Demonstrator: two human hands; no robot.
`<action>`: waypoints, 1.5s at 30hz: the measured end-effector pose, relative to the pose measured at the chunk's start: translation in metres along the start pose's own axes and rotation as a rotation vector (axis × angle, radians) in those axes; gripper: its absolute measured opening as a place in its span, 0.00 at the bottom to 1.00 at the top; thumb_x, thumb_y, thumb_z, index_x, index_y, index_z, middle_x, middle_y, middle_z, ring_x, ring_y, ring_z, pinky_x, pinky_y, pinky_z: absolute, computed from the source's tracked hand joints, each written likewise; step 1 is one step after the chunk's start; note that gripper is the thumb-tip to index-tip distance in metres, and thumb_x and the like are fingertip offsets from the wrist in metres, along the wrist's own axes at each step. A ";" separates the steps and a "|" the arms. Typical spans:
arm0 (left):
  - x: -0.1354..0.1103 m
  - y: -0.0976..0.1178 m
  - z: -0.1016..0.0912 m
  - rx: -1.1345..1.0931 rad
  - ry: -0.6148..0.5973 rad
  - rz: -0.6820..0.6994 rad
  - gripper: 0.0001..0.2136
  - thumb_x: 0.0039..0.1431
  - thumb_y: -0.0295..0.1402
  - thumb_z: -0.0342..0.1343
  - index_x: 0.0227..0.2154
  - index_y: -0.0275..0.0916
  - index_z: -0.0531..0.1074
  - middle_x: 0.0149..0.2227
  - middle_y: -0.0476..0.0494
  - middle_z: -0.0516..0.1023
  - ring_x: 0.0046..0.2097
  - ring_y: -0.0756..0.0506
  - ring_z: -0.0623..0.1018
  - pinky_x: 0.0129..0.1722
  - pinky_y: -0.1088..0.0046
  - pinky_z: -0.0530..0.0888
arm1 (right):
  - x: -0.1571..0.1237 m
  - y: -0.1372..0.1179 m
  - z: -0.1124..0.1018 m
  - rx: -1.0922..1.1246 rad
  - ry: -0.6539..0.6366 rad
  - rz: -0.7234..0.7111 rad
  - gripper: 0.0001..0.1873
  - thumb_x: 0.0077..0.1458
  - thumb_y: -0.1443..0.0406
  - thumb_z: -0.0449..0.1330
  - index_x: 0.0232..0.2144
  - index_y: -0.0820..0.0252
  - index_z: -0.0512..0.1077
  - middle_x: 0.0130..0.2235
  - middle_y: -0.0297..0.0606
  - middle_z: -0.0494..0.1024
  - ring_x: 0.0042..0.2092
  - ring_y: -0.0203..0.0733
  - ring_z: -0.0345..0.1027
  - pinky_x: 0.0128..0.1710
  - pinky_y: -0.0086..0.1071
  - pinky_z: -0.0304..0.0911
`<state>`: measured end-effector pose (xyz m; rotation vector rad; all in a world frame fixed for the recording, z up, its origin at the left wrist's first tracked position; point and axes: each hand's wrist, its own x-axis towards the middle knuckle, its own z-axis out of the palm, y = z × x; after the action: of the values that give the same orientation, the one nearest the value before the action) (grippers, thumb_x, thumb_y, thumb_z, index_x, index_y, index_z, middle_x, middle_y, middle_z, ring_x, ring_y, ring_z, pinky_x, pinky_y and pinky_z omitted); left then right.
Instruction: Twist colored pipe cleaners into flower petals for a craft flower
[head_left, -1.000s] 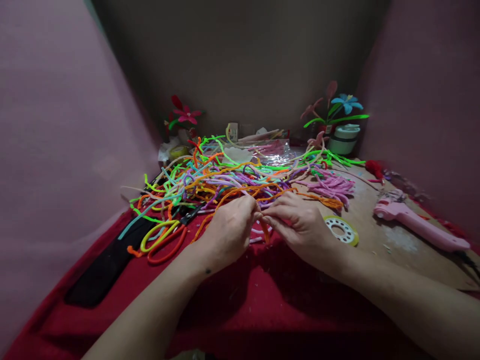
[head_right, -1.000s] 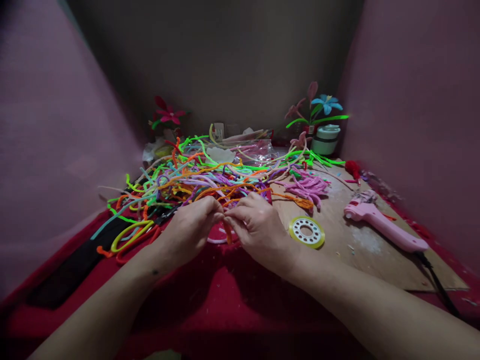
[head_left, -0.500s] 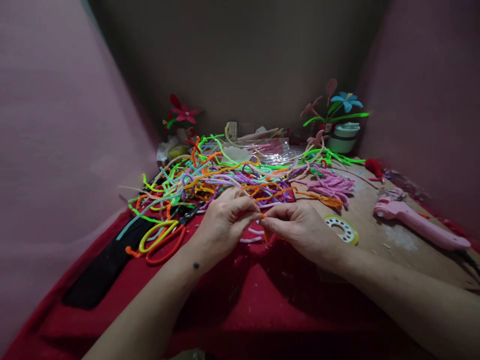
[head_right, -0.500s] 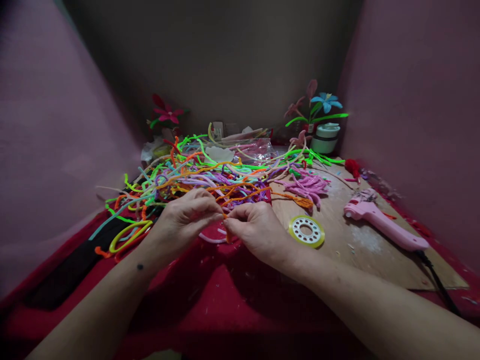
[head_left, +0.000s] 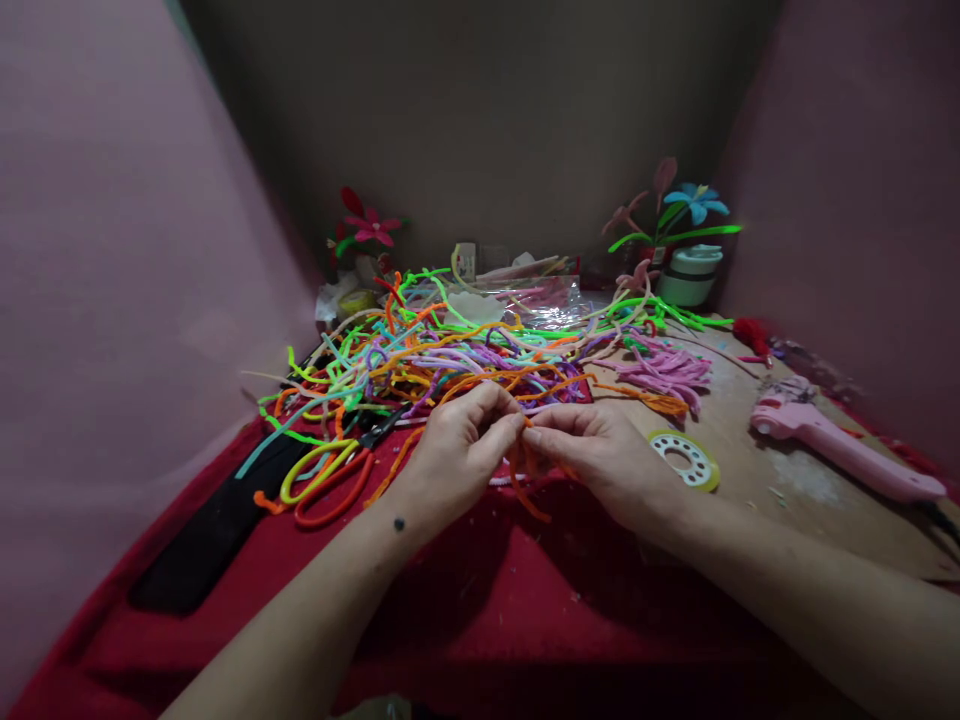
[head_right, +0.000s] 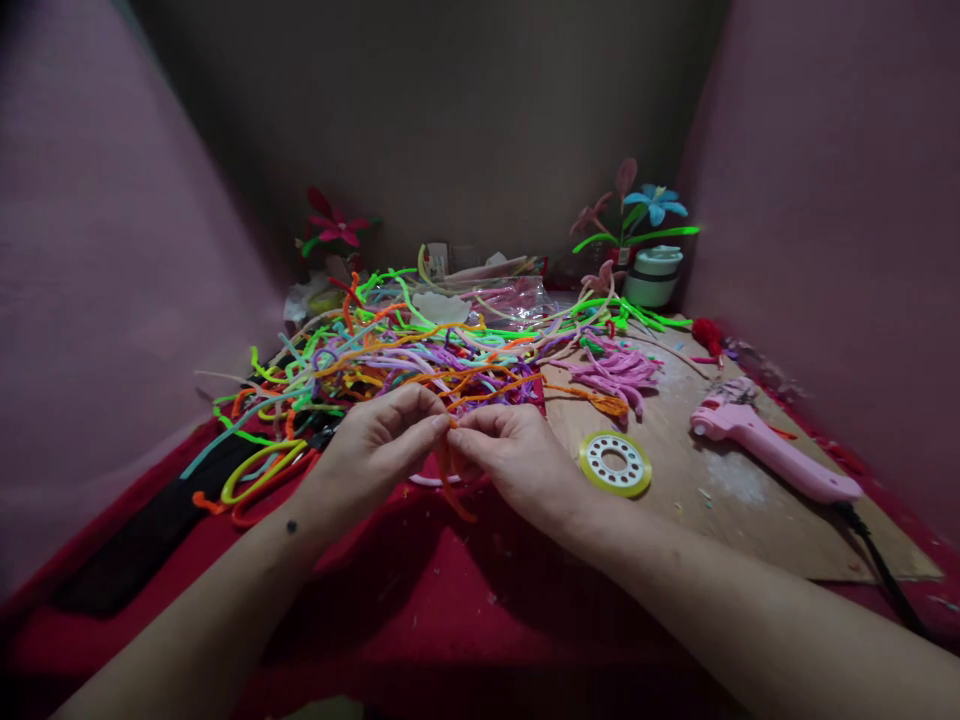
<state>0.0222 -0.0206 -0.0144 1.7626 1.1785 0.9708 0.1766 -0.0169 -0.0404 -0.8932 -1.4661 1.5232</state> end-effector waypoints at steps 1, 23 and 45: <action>0.000 -0.002 0.000 0.026 0.014 0.014 0.06 0.56 0.32 0.50 0.26 0.36 0.66 0.21 0.53 0.65 0.23 0.55 0.63 0.22 0.80 0.61 | 0.000 0.001 0.001 0.042 -0.025 0.019 0.12 0.50 0.60 0.59 0.23 0.64 0.71 0.23 0.33 0.70 0.25 0.32 0.61 0.28 0.28 0.58; 0.006 -0.002 -0.001 0.063 0.021 -0.165 0.07 0.48 0.30 0.55 0.20 0.34 0.72 0.16 0.52 0.68 0.19 0.55 0.64 0.18 0.80 0.61 | 0.002 0.001 0.009 -0.001 -0.147 0.272 0.08 0.50 0.74 0.48 0.24 0.64 0.65 0.22 0.34 0.74 0.20 0.29 0.65 0.23 0.24 0.63; 0.008 -0.001 0.005 -0.155 0.076 -0.368 0.11 0.50 0.32 0.56 0.16 0.36 0.64 0.09 0.55 0.63 0.11 0.57 0.58 0.11 0.83 0.53 | -0.001 0.010 0.001 -1.063 0.137 -0.260 0.08 0.55 0.67 0.50 0.25 0.62 0.65 0.24 0.36 0.68 0.24 0.34 0.55 0.25 0.30 0.46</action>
<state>0.0284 -0.0141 -0.0154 1.3365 1.3770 0.8852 0.1755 -0.0183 -0.0499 -1.2773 -2.1920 0.3944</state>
